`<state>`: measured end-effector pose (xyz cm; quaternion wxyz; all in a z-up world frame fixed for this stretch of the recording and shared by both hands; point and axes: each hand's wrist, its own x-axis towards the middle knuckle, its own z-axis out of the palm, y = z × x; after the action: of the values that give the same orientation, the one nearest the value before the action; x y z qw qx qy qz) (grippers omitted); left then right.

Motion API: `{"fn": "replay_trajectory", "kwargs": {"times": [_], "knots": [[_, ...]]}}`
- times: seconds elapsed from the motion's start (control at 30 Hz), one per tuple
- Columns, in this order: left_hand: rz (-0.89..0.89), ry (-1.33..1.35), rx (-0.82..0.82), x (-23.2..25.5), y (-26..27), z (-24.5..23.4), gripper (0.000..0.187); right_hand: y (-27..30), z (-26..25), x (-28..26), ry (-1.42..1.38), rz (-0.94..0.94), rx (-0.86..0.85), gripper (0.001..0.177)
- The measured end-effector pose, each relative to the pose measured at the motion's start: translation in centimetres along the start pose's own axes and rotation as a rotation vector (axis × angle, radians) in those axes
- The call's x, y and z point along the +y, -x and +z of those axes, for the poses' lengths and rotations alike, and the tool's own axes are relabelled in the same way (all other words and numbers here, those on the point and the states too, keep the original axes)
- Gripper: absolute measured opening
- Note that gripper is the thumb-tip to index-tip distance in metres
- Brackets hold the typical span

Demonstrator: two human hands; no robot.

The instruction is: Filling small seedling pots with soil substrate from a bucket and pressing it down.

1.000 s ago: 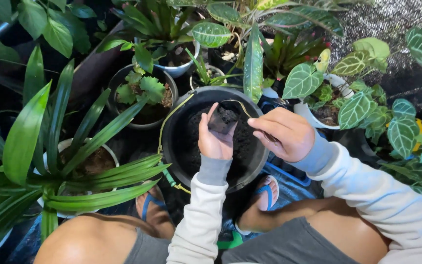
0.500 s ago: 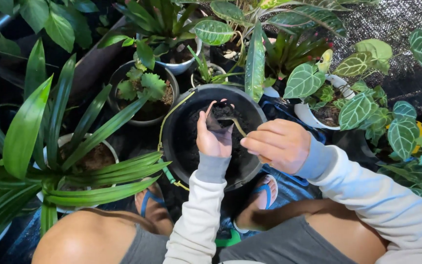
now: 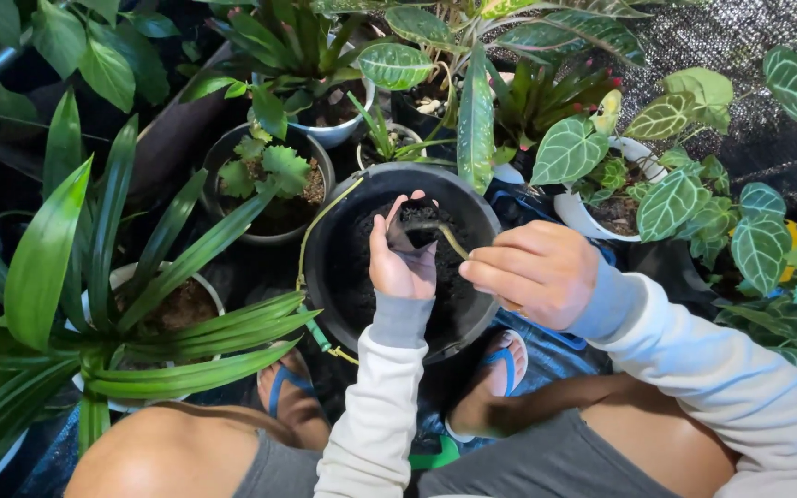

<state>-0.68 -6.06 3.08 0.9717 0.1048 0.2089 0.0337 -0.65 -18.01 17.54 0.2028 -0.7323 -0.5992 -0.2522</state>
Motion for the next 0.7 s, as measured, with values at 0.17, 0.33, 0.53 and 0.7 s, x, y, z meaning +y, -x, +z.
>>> {"fn": "replay_trajectory", "kwargs": {"times": [0.17, 0.33, 0.53, 0.7], "knots": [[-0.007, 0.034, -0.024, -0.3, 0.1, 0.4, 0.046, -0.2, -0.2, 0.3, 0.072, 0.036, -0.024, 0.022], [0.016, 0.039, -0.005, -0.1, -0.2, -0.1, 0.046, 0.0, -0.8, 0.4, 0.076, 0.022, -0.01, 0.02], [0.069, 0.043, -0.061, -0.5, -0.3, -1.1, 0.039, 0.3, -0.3, 0.0, 0.014, 0.052, -0.067, 0.03], [0.096, 0.082, -0.115, -0.2, 0.1, -0.2, 0.03, 0.7, -0.6, 0.0, 0.116, 0.093, -0.06, 0.019]]}}
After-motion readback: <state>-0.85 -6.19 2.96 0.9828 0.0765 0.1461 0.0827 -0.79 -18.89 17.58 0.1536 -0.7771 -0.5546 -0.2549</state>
